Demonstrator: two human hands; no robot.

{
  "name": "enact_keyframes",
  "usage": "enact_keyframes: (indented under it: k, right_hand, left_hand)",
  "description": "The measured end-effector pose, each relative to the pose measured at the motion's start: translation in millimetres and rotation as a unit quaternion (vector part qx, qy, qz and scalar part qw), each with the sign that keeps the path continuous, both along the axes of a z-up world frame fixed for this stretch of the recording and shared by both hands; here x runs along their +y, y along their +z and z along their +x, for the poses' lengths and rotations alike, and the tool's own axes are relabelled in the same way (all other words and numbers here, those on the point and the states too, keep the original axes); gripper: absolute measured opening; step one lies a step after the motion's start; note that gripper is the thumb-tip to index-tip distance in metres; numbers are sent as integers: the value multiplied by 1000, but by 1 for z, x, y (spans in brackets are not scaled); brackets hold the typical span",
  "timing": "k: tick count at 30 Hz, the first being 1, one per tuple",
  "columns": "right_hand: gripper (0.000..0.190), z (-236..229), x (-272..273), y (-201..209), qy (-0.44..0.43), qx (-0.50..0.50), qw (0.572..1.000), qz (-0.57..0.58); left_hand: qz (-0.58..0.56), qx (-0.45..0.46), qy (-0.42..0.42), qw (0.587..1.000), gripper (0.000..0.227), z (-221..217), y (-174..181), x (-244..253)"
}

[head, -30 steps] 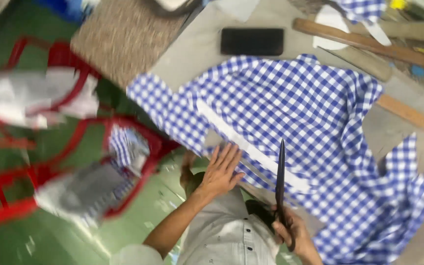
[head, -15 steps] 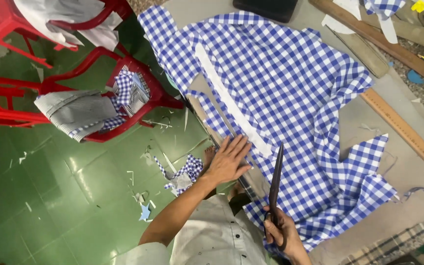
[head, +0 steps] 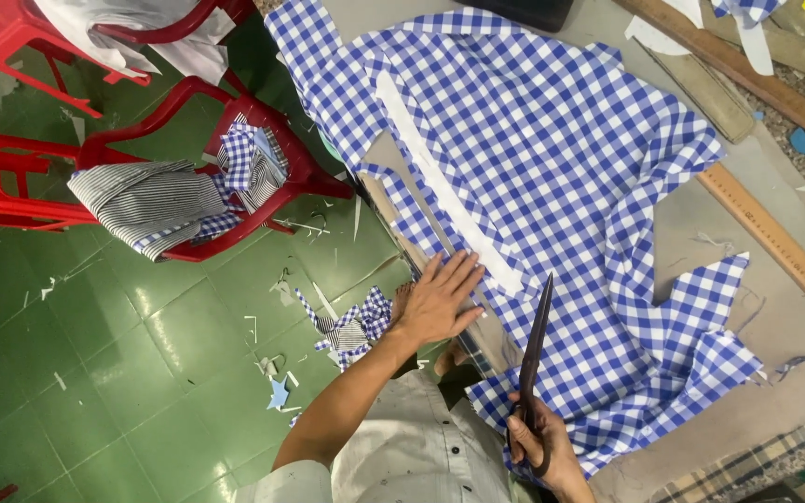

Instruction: The person cuts a blue and white checkered fabric using shears, following a paper pattern on a work table. After cutting, the person irons a long strip of the same fabric using a steam iron.

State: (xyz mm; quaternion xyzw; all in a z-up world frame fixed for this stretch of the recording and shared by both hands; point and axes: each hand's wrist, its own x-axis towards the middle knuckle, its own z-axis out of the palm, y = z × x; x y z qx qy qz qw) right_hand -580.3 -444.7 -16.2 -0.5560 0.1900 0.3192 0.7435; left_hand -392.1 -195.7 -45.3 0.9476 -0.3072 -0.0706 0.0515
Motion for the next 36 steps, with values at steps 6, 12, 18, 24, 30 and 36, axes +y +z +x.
enact_keyframes:
  k: [6, 12, 18, 24, 30, 36]
  right_hand:
    - [41, 20, 22, 9, -18, 19, 999, -40]
    - [46, 19, 66, 14, -82, 99, 982, -137]
    - [49, -21, 179, 34, -223, 195, 937, -186]
    - [57, -35, 271, 55, -320, 257, 908, -90]
    - [102, -29, 292, -1, -406, 103, 908, -11]
    - [80, 46, 267, 12, -396, 31, 906, -148]
  left_hand:
    - [-38, 17, -3, 999, 76, 3, 4, 3]
    - [-79, 17, -132, 988, 79, 48, 12, 32]
    - [-22, 45, -271, 961, 76, 123, -2, 49]
    - [-42, 49, -289, 955, 82, 136, -13, 47]
    - [-27, 75, -285, 955, 82, 136, -19, 47]
    - [-9, 88, -282, 955, 82, 136, -10, 47]
